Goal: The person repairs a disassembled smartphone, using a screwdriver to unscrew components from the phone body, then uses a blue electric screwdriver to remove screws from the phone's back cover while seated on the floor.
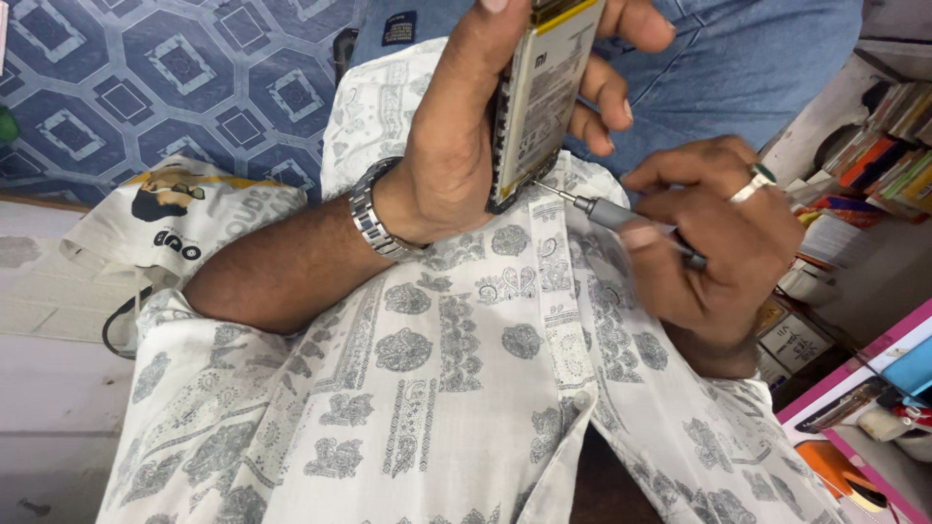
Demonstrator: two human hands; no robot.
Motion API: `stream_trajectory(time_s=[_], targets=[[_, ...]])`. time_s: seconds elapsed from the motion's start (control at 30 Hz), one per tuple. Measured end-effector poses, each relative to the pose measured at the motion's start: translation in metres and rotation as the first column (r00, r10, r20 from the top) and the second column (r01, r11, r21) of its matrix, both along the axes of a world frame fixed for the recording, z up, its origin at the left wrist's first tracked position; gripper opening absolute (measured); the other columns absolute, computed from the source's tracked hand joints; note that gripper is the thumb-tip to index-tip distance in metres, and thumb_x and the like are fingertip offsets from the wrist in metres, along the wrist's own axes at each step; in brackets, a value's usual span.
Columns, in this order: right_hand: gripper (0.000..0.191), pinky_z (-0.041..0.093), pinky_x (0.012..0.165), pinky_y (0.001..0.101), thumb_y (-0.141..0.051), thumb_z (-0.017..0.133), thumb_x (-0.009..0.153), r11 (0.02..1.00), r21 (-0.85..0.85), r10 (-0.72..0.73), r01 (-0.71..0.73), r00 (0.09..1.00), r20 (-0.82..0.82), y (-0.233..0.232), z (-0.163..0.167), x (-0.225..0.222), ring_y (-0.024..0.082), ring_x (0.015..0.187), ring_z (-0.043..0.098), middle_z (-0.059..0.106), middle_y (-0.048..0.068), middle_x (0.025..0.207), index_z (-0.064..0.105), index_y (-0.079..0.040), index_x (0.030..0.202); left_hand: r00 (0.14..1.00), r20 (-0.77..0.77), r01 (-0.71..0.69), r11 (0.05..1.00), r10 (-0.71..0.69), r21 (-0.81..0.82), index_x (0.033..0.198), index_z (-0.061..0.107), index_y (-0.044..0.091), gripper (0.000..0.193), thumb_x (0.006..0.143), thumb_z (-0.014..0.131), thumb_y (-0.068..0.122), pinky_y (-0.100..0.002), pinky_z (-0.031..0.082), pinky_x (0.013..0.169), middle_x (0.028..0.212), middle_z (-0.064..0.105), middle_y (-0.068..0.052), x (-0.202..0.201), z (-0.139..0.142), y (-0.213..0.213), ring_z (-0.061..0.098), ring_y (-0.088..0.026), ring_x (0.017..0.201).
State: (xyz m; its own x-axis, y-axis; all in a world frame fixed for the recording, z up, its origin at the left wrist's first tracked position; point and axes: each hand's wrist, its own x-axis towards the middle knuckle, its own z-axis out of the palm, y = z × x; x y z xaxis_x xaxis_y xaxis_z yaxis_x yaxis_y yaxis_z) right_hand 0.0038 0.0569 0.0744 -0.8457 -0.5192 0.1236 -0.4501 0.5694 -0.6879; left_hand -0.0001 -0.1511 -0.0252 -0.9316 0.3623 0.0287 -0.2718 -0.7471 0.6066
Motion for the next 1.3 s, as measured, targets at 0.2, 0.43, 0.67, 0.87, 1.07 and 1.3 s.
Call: stream_trajectory(time_s=[0.2,0.43,0.67,0.87,1.07,1.3], targets=[[0.013,0.049,0.067,0.0342,-0.008,0.071,0.092,0.999,-0.034,-0.026,0.027,0.999,0.027,-0.001,-0.002,0.000,0.021,0.079,0.062,0.068,0.019,0.098,0.062,0.001,0.093,1.000,-0.017,-0.010,1.000,0.010,-0.017,0.140,0.051,0.003,0.068,0.119,0.032,0.065,-0.030,0.055,0.085,0.136,0.055,-0.013,-0.002,0.002,-0.001,0.060,-0.015,0.099],[0.011,0.045,0.065,0.0306,-0.005,0.068,0.095,0.998,-0.054,-0.033,0.035,0.999,0.041,0.004,-0.013,0.003,0.019,0.074,0.063,0.068,0.015,0.088,0.062,0.002,0.091,1.000,-0.022,-0.005,1.000,0.005,-0.026,0.145,0.051,0.004,0.071,0.117,0.032,0.067,-0.031,0.055,0.087,0.137,0.054,-0.012,-0.003,0.002,-0.001,0.060,-0.016,0.100],[0.017,0.047,0.057,0.0309,-0.007,0.070,0.092,0.997,-0.068,-0.035,0.041,0.996,0.087,0.007,-0.011,0.002,0.019,0.067,0.063,0.066,0.018,0.084,0.063,0.007,0.088,1.000,-0.019,-0.012,1.000,0.012,-0.024,0.144,0.051,0.004,0.071,0.117,0.030,0.067,-0.031,0.055,0.087,0.137,0.054,-0.012,-0.005,0.002,0.000,0.060,-0.016,0.099],[0.015,0.052,0.062,0.0322,-0.007,0.071,0.097,0.993,-0.112,0.030,-0.026,0.999,0.036,0.005,-0.011,-0.002,0.021,0.073,0.066,0.066,0.016,0.086,0.063,0.006,0.094,1.000,-0.025,-0.018,0.998,0.016,-0.055,0.145,0.051,0.003,0.073,0.118,0.029,0.067,-0.031,0.055,0.085,0.136,0.054,-0.013,-0.006,0.003,-0.002,0.061,-0.017,0.098],[0.016,0.050,0.057,0.0325,-0.006,0.076,0.090,0.997,-0.082,0.012,-0.007,0.998,0.060,0.004,-0.011,-0.002,0.020,0.067,0.065,0.067,0.017,0.084,0.065,0.005,0.092,1.000,-0.009,-0.016,0.999,0.016,-0.047,0.140,0.050,0.002,0.072,0.119,0.028,0.066,-0.032,0.055,0.086,0.136,0.054,-0.014,-0.004,0.001,-0.003,0.061,-0.017,0.099],[0.019,0.051,0.059,0.0310,-0.007,0.077,0.090,0.984,-0.174,0.055,-0.045,0.997,0.050,0.005,-0.011,-0.005,0.021,0.070,0.067,0.068,0.018,0.084,0.065,0.008,0.092,0.996,0.077,-0.037,0.999,0.037,-0.010,0.141,0.050,-0.002,0.075,0.118,0.029,0.066,-0.032,0.054,0.084,0.134,0.055,-0.017,-0.005,0.009,0.000,0.060,-0.018,0.097]])
